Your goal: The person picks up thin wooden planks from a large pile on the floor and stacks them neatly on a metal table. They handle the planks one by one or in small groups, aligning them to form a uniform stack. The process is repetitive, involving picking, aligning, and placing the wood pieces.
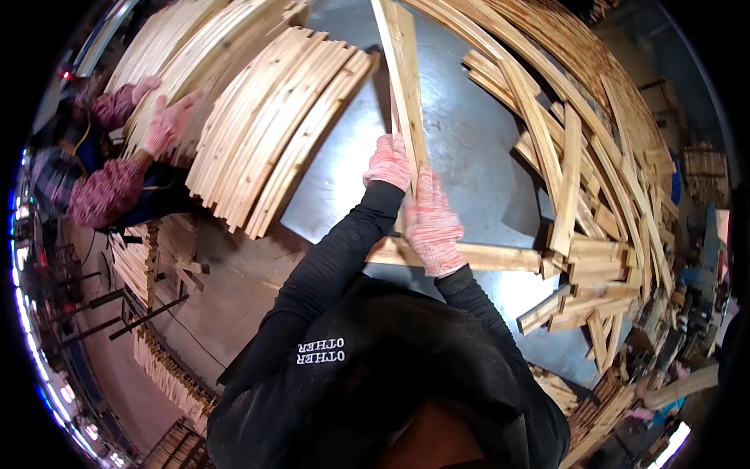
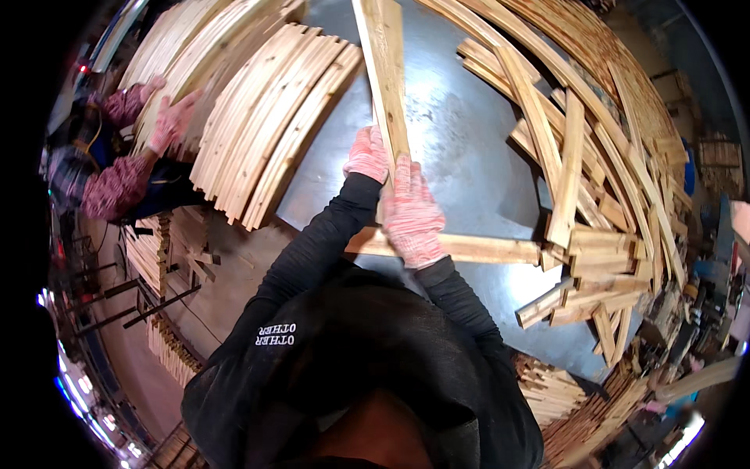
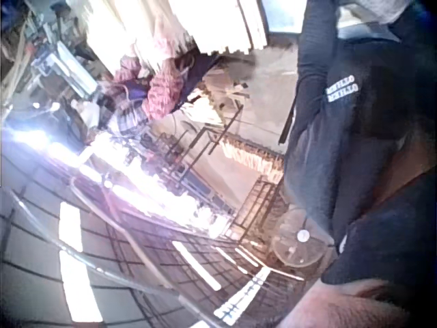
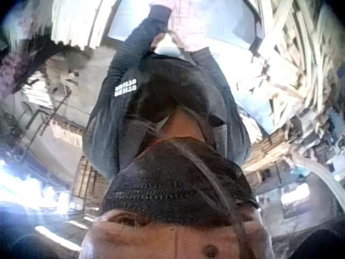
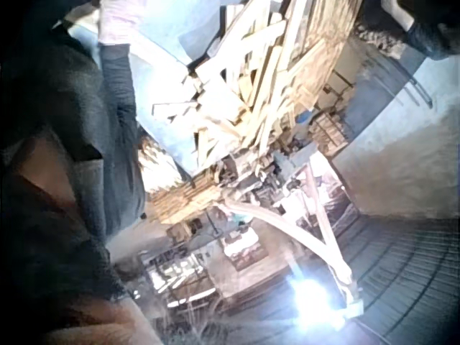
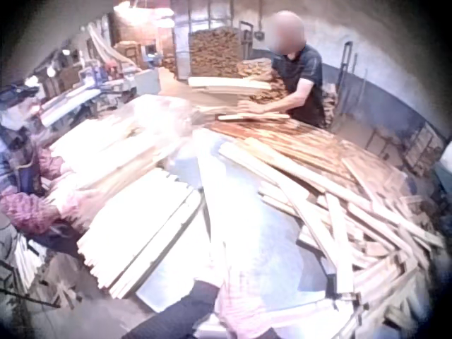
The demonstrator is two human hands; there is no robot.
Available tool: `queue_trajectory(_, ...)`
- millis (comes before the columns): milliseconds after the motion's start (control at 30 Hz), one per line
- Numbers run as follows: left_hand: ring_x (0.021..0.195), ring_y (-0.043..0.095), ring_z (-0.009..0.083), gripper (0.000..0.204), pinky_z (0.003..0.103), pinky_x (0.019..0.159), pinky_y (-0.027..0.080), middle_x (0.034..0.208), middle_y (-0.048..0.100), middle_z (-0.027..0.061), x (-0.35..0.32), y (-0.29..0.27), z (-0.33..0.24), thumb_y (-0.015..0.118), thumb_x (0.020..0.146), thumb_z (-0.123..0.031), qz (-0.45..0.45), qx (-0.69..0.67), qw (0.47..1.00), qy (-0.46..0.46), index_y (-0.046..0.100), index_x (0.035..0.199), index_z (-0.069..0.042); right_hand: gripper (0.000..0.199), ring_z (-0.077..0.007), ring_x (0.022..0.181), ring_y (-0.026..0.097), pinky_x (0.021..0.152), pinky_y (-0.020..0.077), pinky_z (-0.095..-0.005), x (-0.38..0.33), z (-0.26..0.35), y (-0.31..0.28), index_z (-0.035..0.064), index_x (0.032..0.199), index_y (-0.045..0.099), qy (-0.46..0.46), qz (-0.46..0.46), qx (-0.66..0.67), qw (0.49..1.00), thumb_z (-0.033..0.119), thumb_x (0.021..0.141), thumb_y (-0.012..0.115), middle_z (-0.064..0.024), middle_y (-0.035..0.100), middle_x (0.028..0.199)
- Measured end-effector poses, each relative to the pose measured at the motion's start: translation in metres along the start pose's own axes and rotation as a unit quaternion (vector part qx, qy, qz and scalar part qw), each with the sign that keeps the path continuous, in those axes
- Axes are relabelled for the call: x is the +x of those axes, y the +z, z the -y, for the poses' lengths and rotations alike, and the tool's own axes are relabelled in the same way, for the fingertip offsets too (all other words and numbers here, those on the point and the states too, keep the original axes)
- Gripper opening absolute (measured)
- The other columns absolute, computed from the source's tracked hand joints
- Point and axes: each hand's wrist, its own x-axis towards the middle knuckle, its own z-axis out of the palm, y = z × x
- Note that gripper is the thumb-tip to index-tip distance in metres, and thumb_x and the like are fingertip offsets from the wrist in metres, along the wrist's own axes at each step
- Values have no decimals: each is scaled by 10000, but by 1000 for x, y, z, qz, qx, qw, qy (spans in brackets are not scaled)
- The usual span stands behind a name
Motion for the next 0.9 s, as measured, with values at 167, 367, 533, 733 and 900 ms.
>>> queue_trajectory(167, 1190, 577, 336, 985, 373, 1029, 419, 1245, 596, 253, -3, 35, 29, 664, 740, -639, 182, 134, 974, -27, 345, 1424, -7, 701, -402, 1332, 411, 1122, 304, -463, -36, -51, 12, -59, 1448, 310, -65, 188, 120, 973, 425, 959, 448, -265, 414, 1443)
queue_trajectory(367, 922, 664, 290, 676, 365, 833, 515, 1010, 680, 196, 14, 21, 28, 781, 718, -451, 162, 213, 963, -29, 589, 1177, 7, 951, -346, 1367, 377, 1144, 268, -479, -97, -167, -20, 53, 1448, 371, -171, 211, -197, 942, 576, 731, 713, -191, 436, 1440)
queue_trajectory(533, 971, 657, 378, 603, 423, 841, 510, 1021, 671, 245, -16, -44, 8, 714, 751, -474, 91, 270, 958, 18, 586, 1132, -24, 912, -354, 1142, 529, 1001, 429, -457, -85, -228, -31, 44, 1393, 414, -195, 248, -103, 943, 454, 671, 791, -160, 559, 1208)
queue_trajectory(733, 839, 633, 162, 408, 270, 754, 520, 969, 666, 78, -30, -109, 33, 695, 840, -114, 151, -172, 973, 38, 568, 1204, 21, 848, -373, 1124, 540, 958, 458, -459, -86, -235, -57, 27, 1381, 426, -220, 150, -18, 964, 378, 701, 792, -190, 554, 1206)
queue_trajectory(900, 972, 637, 184, 555, 300, 824, 536, 1141, 633, 111, -59, -180, -7, 713, 809, -115, 201, -311, 929, 30, 495, 1304, 11, 886, -374, 1039, 533, 907, 459, -451, -41, -214, -103, -14, 1456, 338, -131, -84, 96, 983, 422, 795, 737, -233, 520, 1167)
